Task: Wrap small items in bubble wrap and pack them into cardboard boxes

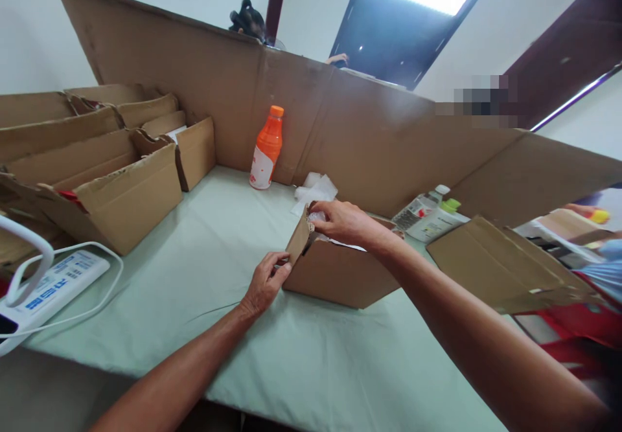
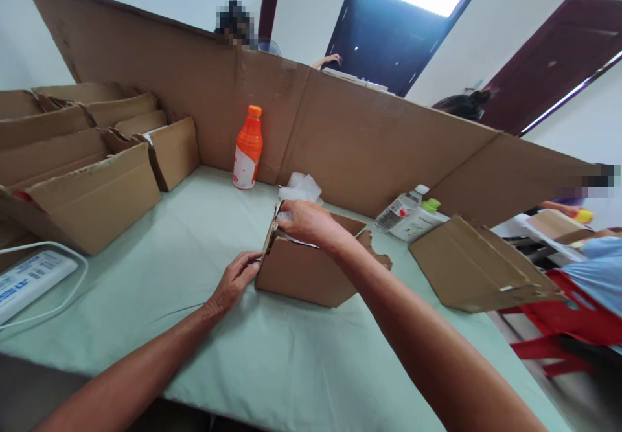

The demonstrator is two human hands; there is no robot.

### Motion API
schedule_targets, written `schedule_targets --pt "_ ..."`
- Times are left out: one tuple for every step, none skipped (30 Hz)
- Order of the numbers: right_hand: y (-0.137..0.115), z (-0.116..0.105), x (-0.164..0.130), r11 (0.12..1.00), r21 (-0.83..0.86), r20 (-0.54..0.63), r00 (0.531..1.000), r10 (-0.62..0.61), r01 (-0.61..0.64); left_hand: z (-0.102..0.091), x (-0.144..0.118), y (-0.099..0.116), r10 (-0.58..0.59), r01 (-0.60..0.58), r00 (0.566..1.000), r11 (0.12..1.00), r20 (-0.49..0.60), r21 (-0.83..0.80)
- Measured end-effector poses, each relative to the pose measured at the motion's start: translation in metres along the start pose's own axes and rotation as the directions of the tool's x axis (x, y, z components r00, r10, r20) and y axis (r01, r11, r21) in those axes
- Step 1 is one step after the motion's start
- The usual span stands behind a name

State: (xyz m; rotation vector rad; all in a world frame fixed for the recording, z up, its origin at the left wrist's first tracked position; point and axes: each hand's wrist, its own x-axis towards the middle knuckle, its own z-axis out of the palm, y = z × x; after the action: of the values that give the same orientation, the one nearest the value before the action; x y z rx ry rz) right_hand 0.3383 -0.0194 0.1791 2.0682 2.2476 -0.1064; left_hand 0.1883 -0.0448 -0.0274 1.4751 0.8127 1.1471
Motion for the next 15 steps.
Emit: schedule_targets --pt "0.0 0.0 -0.001 1.0 0.017 -0.006 1.0 -0.005 0.005 0.0 0.0 0.0 -0.001 0.001 1.0 1.0 0.0 0.0" --pt "-0.001 0.0 -0.001 0.999 0.045 -0.013 1.0 -0.006 0.006 0.0 0.0 -0.001 -0.001 0.001 1.0 1.0 0.0 0.0" --pt "-0.001 0.001 -0.001 0.996 0.088 -0.015 1.0 0.0 0.001 0.0 0.0 -0.001 -0.002 0.002 1.0 1.0 0.001 0.0" --pt "0.0 0.003 0.0 0.989 0.146 -0.006 1.0 0.011 -0.01 0.0 0.0 -0.001 -0.003 0.003 1.0 1.0 0.0 0.0" --pt "0.001 0.005 0.0 0.977 0.212 0.014 1.0 0.025 -0.028 0.0 0.0 -0.001 -0.004 0.004 1.0 1.0 0.0 0.0" --pt "0.003 0.008 0.001 0.961 0.274 0.039 0.999 0.037 -0.046 0.0 0.0 -0.002 -0.005 0.005 1.0 1.0 -0.002 0.001" --pt "0.004 0.011 0.002 0.945 0.322 0.061 0.997 0.043 -0.061 0.0 0.0 -0.002 -0.005 0.005 1.0 1.0 -0.003 0.0" --pt "0.005 0.014 0.003 0.935 0.349 0.069 0.997 0.037 -0.059 0.0 0.0 -0.002 -0.005 0.005 1.0 1.0 -0.004 0.0" --pt "0.006 0.017 0.003 0.935 0.353 0.055 0.998 0.021 -0.039 0.0 0.001 -0.002 -0.004 0.004 1.0 1.0 -0.005 -0.001" --pt "0.005 0.02 0.004 0.943 0.331 0.025 1.0 -0.003 -0.005 0.0 0.001 -0.002 -0.004 0.004 1.0 1.0 -0.007 -0.001" --pt "0.004 0.021 0.003 0.958 0.287 -0.007 1.0 -0.028 0.028 0.0 0.001 -0.002 -0.004 0.004 1.0 1.0 -0.009 0.0" --pt "0.002 0.022 0.003 0.973 0.225 -0.029 0.998 -0.047 0.052 0.0 0.0 -0.002 -0.005 0.005 1.0 1.0 -0.011 0.003" --pt "-0.001 0.022 0.002 0.986 0.152 -0.037 0.998 -0.058 0.063 0.0 0.0 -0.002 -0.005 0.005 1.0 1.0 -0.012 0.005" --pt "-0.004 0.021 0.001 0.995 0.081 -0.029 0.998 -0.06 0.062 0.0 0.0 -0.002 -0.004 0.004 1.0 1.0 -0.014 0.008" --pt "-0.007 0.02 0.001 0.998 0.021 -0.013 0.999 -0.053 0.053 0.0 0.0 -0.002 -0.002 0.002 1.0 1.0 -0.014 0.011"
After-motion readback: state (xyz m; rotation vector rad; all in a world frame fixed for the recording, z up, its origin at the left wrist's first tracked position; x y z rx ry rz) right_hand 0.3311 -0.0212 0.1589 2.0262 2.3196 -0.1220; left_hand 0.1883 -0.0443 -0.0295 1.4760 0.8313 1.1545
